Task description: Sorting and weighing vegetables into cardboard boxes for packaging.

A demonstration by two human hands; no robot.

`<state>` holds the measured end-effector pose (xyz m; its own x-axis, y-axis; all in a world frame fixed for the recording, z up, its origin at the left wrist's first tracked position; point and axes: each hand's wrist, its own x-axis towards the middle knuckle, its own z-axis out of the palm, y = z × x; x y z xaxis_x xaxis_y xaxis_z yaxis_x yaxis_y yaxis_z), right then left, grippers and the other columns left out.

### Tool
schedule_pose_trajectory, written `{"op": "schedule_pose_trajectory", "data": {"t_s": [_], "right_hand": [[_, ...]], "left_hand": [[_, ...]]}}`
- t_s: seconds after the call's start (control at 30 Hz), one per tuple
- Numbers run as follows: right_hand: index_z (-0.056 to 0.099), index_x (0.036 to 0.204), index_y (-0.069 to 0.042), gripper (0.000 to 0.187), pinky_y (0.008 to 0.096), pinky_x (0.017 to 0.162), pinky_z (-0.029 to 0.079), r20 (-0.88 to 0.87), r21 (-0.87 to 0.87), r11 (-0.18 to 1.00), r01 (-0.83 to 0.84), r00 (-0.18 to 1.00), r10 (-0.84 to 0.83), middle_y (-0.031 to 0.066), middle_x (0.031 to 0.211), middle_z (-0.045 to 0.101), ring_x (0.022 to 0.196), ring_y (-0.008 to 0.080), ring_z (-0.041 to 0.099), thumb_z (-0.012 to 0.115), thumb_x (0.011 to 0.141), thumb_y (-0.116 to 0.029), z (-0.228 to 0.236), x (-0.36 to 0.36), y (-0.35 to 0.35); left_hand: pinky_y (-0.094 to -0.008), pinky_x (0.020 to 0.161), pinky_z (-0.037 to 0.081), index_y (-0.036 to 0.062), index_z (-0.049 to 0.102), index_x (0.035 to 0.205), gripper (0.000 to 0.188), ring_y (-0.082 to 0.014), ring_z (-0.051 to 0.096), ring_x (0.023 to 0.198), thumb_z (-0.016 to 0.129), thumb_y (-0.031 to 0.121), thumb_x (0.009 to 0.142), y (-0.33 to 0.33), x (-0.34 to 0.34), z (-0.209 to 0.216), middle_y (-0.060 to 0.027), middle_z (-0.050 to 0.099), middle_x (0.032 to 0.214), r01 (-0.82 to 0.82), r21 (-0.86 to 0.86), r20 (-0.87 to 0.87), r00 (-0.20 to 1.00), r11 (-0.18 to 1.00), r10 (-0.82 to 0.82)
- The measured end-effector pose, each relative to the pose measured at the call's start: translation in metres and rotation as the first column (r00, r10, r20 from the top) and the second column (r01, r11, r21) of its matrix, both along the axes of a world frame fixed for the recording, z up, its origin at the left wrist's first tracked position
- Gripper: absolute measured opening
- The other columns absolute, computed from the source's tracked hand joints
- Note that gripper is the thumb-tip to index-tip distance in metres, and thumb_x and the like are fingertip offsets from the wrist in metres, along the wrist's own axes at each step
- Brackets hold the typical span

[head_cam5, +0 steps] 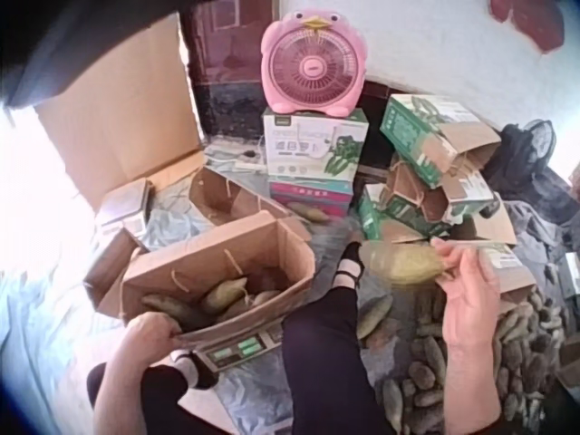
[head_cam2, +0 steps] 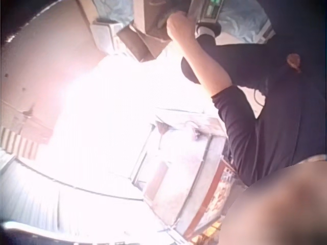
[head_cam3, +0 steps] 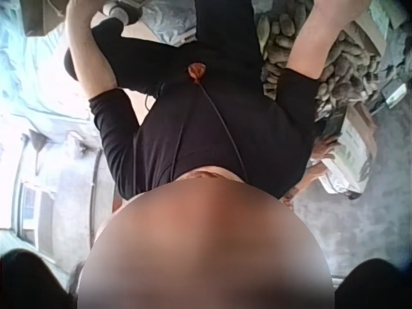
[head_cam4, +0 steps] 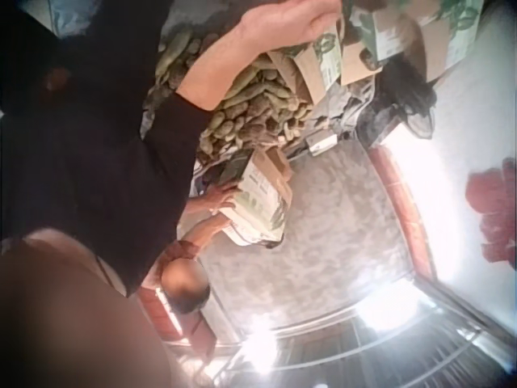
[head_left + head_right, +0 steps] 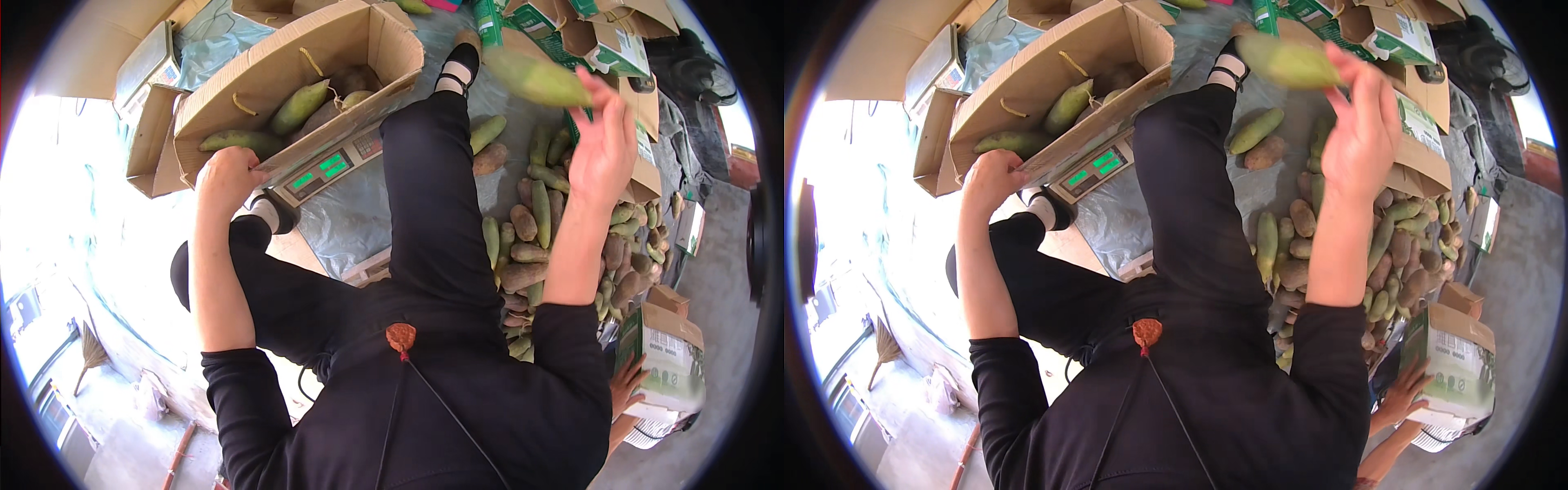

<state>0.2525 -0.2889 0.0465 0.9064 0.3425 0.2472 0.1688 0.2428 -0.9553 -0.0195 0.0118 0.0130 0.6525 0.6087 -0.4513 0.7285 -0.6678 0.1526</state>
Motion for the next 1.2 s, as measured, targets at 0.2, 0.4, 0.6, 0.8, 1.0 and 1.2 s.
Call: {"op": "schedule_pose_trajectory", "data": {"t_s": [0.2, 0.4, 0.6, 0.8, 1.0, 1.2], "right_hand": [[0.059, 0.094, -0.002, 0.027, 0.033, 0.078, 0.047, -0.163, 0.356, 0.817, -0.453, 0.831, 0.532, 0.007, 0.099, 0.06, 0.092, 0.0181, 0.057, 0.05, 0.095, -0.027, 0.024, -0.032, 0.13], [0.057, 0.101, -0.006, 0.027, 0.0269, 0.074, 0.044, -0.323, -0.176, 0.796, -0.58, 0.798, 0.51, 0.0024, 0.094, 0.058, 0.086, 0.0113, 0.053, 0.051, 0.094, -0.032, -0.038, -0.042, 0.178], [0.059, 0.111, -0.007, 0.027, 0.028, 0.081, 0.045, -0.236, -0.241, 0.929, -0.279, 0.946, 0.223, 0.0054, 0.106, 0.064, 0.099, 0.0133, 0.058, 0.058, 0.09, -0.023, -0.072, 0.003, 0.098], [0.06, 0.106, -0.009, 0.019, 0.0247, 0.071, 0.044, -0.388, -0.533, 0.84, -0.098, 0.911, -0.14, 0.0024, 0.098, 0.064, 0.089, 0.0108, 0.058, 0.055, 0.09, -0.017, -0.151, 0.003, -0.023], [0.062, 0.098, -0.006, 0.015, 0.0272, 0.061, 0.046, -0.551, -0.683, 0.637, -0.358, 0.825, -0.126, 0.0049, 0.081, 0.065, 0.072, 0.0132, 0.06, 0.057, 0.085, -0.012, -0.271, -0.074, -0.118], [0.067, 0.084, -0.005, 0.015, 0.0396, 0.069, 0.049, -0.315, -0.828, 0.429, -0.361, 0.932, 0.177, 0.017, 0.082, 0.066, 0.079, 0.0331, 0.063, 0.058, 0.08, -0.017, -0.396, -0.129, -0.21]], "left_hand": [[-0.04, 0.071, 0.048, 0.0042, 0.069, 0.084, 0.024, -0.0316, 0.062, 0.078, 0.071, 0.021, 0.068, 0.0, -0.001, -0.001, -0.0159, 0.065, 0.079, 0.022, 0.024, 0.011, 1.0, 0.999, -0.022], [-0.0398, 0.073, 0.048, 0.0032, 0.069, 0.086, 0.026, -0.0311, 0.063, 0.08, 0.071, 0.022, 0.068, 0.002, 0.002, 0.009, -0.0162, 0.065, 0.081, -0.046, -0.048, -0.026, 0.999, 0.998, 0.045], [-0.0386, 0.075, 0.047, 0.0005, 0.067, 0.093, 0.033, -0.0305, 0.062, 0.084, 0.071, 0.022, 0.068, -0.002, -0.002, 0.008, -0.0166, 0.065, 0.087, 0.02, -0.005, -0.018, 1.0, 1.0, -0.02], [-0.0383, 0.077, 0.046, 0.0003, 0.067, 0.095, 0.033, -0.0301, 0.062, 0.086, 0.071, 0.019, 0.068, -0.004, 0.002, 0.006, -0.0162, 0.065, 0.089, -0.006, -0.029, 0.046, 0.999, 1.0, 0.008], [-0.038, 0.077, 0.046, 0.0004, 0.067, 0.094, 0.031, -0.0307, 0.062, 0.087, 0.071, 0.018, 0.069, -0.003, -0.004, 0.003, -0.0163, 0.065, 0.09, 0.026, -0.01, 0.038, 0.999, 1.0, -0.025], [-0.0389, 0.077, 0.046, 0.0007, 0.067, 0.095, 0.032, -0.0313, 0.061, 0.088, 0.068, 0.018, 0.069, -0.006, 0.028, -0.005, -0.0174, 0.065, 0.092, 0.113, -0.113, 0.038, 0.993, 0.987, -0.109]]}}
